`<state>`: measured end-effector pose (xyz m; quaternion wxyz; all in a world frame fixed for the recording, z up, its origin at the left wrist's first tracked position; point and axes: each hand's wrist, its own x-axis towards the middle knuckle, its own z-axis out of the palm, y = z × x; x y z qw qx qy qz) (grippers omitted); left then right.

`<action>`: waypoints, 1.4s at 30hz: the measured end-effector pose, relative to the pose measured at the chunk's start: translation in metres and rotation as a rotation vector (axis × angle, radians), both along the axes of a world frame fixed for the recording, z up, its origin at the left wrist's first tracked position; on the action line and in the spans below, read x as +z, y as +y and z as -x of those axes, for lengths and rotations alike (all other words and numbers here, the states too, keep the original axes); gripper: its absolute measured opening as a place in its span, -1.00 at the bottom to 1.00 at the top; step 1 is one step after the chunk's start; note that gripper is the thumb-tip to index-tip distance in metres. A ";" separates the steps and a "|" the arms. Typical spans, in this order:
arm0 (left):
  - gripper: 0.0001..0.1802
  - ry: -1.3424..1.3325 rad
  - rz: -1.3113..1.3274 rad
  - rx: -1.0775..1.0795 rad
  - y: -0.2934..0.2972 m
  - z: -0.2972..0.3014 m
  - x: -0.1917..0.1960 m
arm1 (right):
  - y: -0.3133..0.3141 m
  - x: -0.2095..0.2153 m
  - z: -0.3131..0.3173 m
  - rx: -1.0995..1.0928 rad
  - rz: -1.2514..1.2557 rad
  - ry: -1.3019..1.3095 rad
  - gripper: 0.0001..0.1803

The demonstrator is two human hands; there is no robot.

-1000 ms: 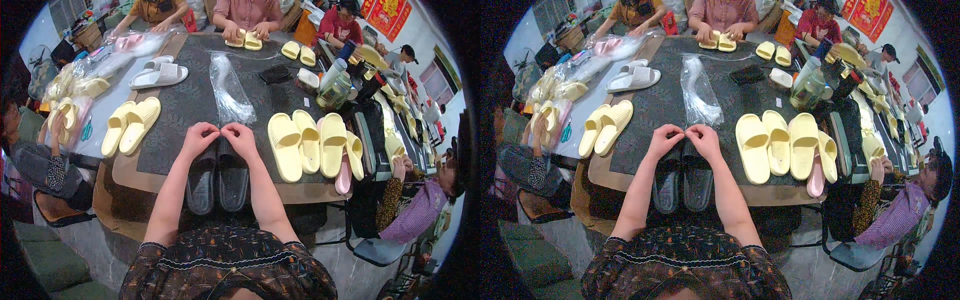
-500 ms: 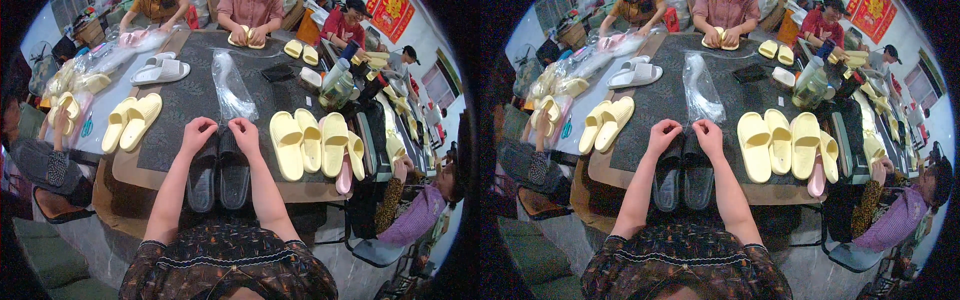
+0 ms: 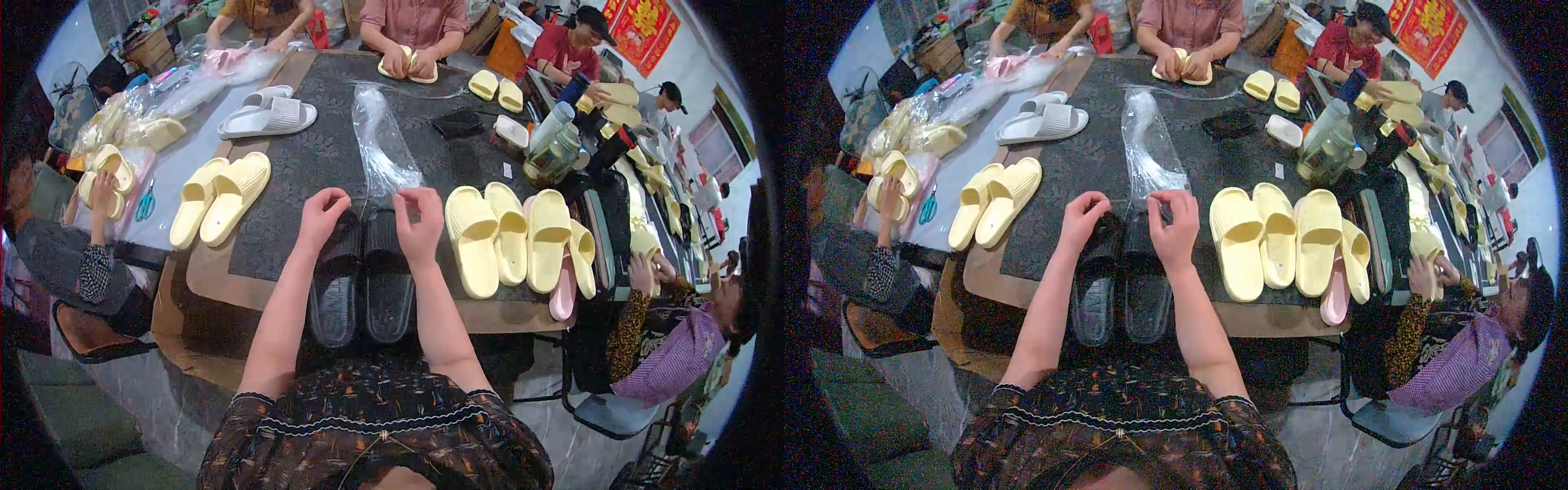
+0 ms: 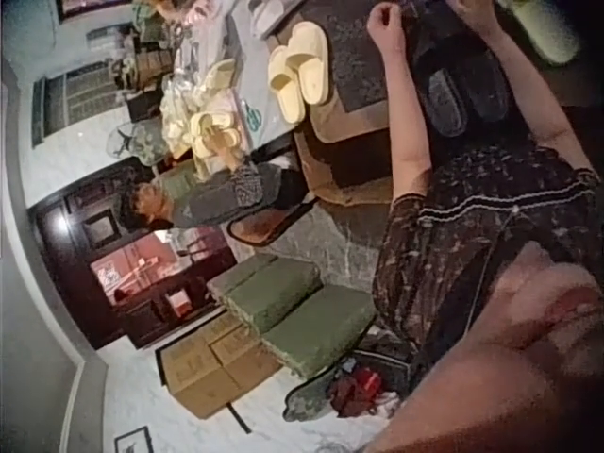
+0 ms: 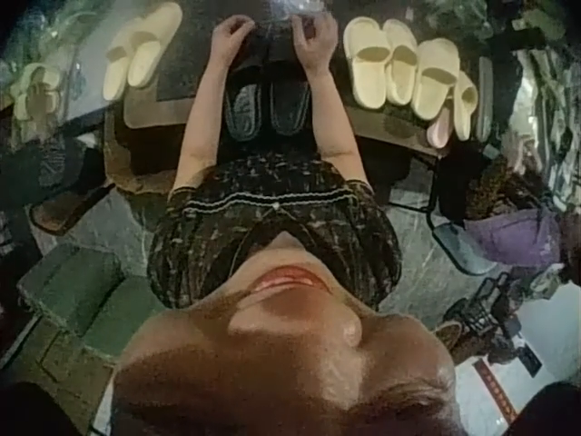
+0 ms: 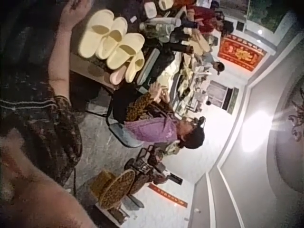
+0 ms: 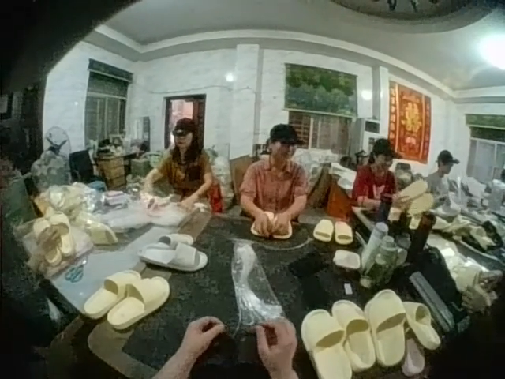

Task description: Inspecting, pairing, and organizing foam slippers on a production table in a factory setting.

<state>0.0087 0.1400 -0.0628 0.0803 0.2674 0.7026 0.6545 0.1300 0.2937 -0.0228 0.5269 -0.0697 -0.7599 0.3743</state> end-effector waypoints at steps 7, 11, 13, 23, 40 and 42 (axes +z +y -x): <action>-0.85 -0.230 -0.263 0.027 -0.005 0.004 -0.004 | -0.044 0.029 -0.077 0.157 -0.030 -0.737 -0.78; -0.86 -0.243 -0.248 0.023 -0.006 0.008 -0.006 | -0.066 0.010 -0.085 0.153 -0.248 -1.050 -0.46; -0.86 -0.247 -0.250 0.020 -0.006 0.006 -0.006 | -0.076 -0.006 -0.072 0.112 -0.309 -0.988 -0.45; -0.43 0.167 -0.207 0.540 -0.064 0.032 0.000 | -0.076 -0.040 -0.049 0.019 -0.233 -0.923 -0.59; -0.45 0.555 1.150 0.551 -0.159 0.103 0.001 | -0.049 -0.011 -0.089 -0.014 -0.044 -0.583 -0.66; -0.41 0.562 1.299 0.515 -0.143 0.076 0.009 | -0.027 0.006 -0.112 -0.119 -0.063 -0.524 -0.66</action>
